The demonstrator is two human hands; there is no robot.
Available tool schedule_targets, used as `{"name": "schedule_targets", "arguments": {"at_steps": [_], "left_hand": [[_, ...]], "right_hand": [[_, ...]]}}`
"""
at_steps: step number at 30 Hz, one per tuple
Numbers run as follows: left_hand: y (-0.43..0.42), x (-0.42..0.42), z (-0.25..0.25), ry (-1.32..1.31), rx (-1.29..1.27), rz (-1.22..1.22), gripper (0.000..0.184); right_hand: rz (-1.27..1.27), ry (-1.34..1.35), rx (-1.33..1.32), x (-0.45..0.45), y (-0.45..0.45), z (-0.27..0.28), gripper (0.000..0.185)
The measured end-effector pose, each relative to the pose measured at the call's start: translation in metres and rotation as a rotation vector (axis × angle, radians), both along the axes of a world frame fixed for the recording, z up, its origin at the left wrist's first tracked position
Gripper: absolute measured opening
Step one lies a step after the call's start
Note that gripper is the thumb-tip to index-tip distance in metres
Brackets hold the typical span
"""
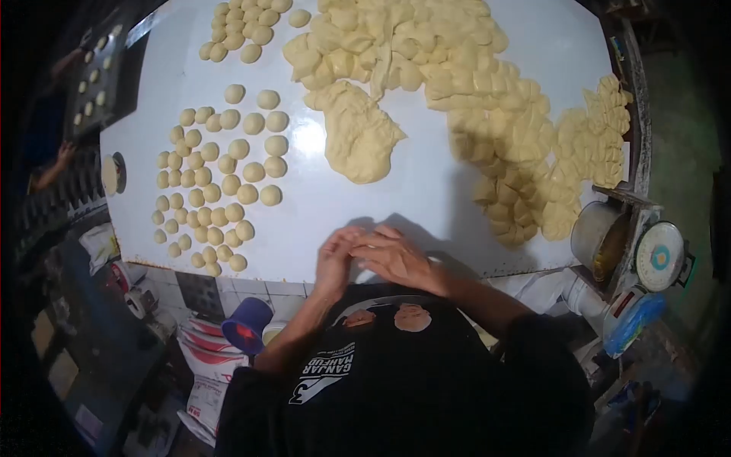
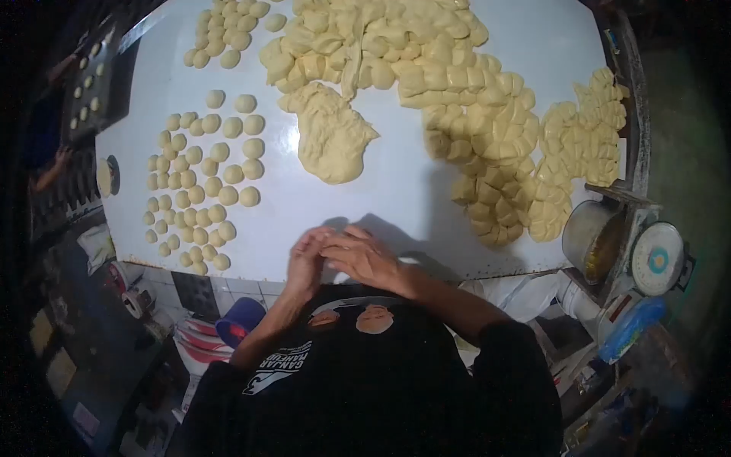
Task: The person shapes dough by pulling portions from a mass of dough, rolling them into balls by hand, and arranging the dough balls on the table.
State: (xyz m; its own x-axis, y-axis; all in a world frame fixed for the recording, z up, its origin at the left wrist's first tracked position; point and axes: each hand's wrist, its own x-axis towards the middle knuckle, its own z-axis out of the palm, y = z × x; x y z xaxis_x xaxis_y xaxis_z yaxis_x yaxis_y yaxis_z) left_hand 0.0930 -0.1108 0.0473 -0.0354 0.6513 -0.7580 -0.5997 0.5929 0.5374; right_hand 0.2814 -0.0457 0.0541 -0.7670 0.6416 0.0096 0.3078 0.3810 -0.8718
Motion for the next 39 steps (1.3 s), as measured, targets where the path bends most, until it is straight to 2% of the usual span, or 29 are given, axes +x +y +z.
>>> {"name": "schedule_targets", "arguments": {"at_steps": [1, 3, 4, 5, 6, 8, 9, 11, 12, 13, 15, 16, 17, 19, 20, 22, 26, 28, 31, 32, 34, 35, 36, 38, 39], "left_hand": [[-0.003, -0.008, -0.003, 0.112, 0.031, 0.027, 0.023], [0.006, -0.026, 0.002, 0.363, 0.159, 0.027, 0.021], [0.014, -0.029, 0.010, 0.383, 0.163, 0.029, 0.021], [0.025, -0.031, 0.017, 0.456, 0.202, -0.031, 0.023], [0.038, -0.032, 0.025, 0.526, 0.240, -0.085, 0.025], [0.082, -0.016, 0.049, 0.493, 0.339, -0.105, 0.029], [0.101, -0.011, 0.048, 0.471, 0.350, -0.108, 0.030], [0.149, 0.002, 0.039, 0.392, 0.378, -0.078, 0.034], [0.167, 0.009, 0.033, 0.333, 0.375, -0.049, 0.037], [0.186, 0.017, 0.021, 0.321, 0.369, -0.031, 0.037], [0.220, 0.030, -0.005, 0.046, 0.312, 0.100, 0.037], [0.236, 0.035, -0.008, 0.027, 0.305, 0.111, 0.037], [0.251, 0.039, -0.011, -0.124, 0.246, 0.153, 0.036], [0.269, 0.041, -0.020, -0.403, 0.208, 0.216, 0.029], [0.275, 0.043, -0.022, -0.415, 0.203, 0.227, 0.029], [0.286, 0.047, -0.020, -0.327, 0.182, 0.247, 0.027], [0.301, 0.043, -0.026, -0.130, 0.133, 0.251, 0.028], [0.303, 0.038, -0.025, 0.434, 0.307, 0.019, 0.022], [0.307, 0.035, -0.018, 0.558, 0.258, -0.017, 0.024], [0.309, 0.035, -0.017, 0.619, 0.240, -0.028, 0.024], [0.297, 0.035, -0.022, 0.596, 0.287, -0.054, 0.024], [0.287, 0.032, -0.019, 0.719, 0.376, -0.100, 0.022], [0.278, 0.027, -0.009, 0.841, 0.468, -0.141, 0.020], [0.220, 0.015, 0.034, 0.865, 0.527, -0.063, 0.015], [0.172, -0.001, 0.055, 0.919, 0.494, -0.211, 0.012]], "right_hand": [[-0.012, 0.105, 0.106, -0.003, 0.015, -0.003, 0.026], [-0.386, 0.117, 0.152, -0.002, 0.090, -0.019, 0.020], [-0.568, 0.132, 0.156, -0.002, 0.127, -0.027, 0.018], [-0.624, -0.198, 0.016, 0.001, 0.175, 0.009, 0.023], [-0.623, -0.188, 0.182, 0.003, 0.212, -0.003, 0.027], [-0.591, -0.079, 0.473, -0.002, 0.270, -0.024, 0.039], [-0.584, -0.078, 0.472, -0.009, 0.282, -0.031, 0.039], [-0.555, -0.401, 0.360, -0.020, 0.310, -0.039, 0.044], [-0.540, -0.413, 0.365, -0.022, 0.316, -0.047, 0.044], [-0.527, -0.329, 0.356, -0.024, 0.319, -0.055, 0.043], [-0.500, -0.264, 0.344, -0.026, 0.323, -0.058, 0.041], [-0.508, -0.186, 0.232, -0.024, 0.321, -0.048, 0.043], [-0.514, -0.109, 0.120, -0.022, 0.317, -0.037, 0.044], [-0.522, -0.175, 0.046, -0.022, 0.293, -0.019, 0.040], [-0.539, -0.218, -0.027, -0.021, 0.277, -0.011, 0.038], [-0.400, -0.064, 0.220, -0.013, 0.237, -0.008, 0.038], [-0.491, -0.042, 0.155, -0.013, 0.217, -0.016, 0.041], [-0.677, 0.014, 0.226, -0.011, 0.224, -0.020, 0.040], [-0.812, 0.058, -0.006, -0.014, 0.262, -0.034, 0.033], [-0.826, 0.073, -0.010, -0.017, 0.275, -0.033, 0.033], [-0.678, -0.019, -0.029, -0.027, 0.285, -0.024, 0.028], [-0.693, 0.064, 0.017, -0.034, 0.278, -0.037, 0.027], [-0.653, 0.077, -0.041, -0.033, 0.263, -0.023, 0.025], [-0.574, 0.086, -0.153, -0.026, 0.204, 0.018, 0.025], [-0.495, 0.181, -0.286, -0.021, 0.165, 0.028, 0.027]]}}
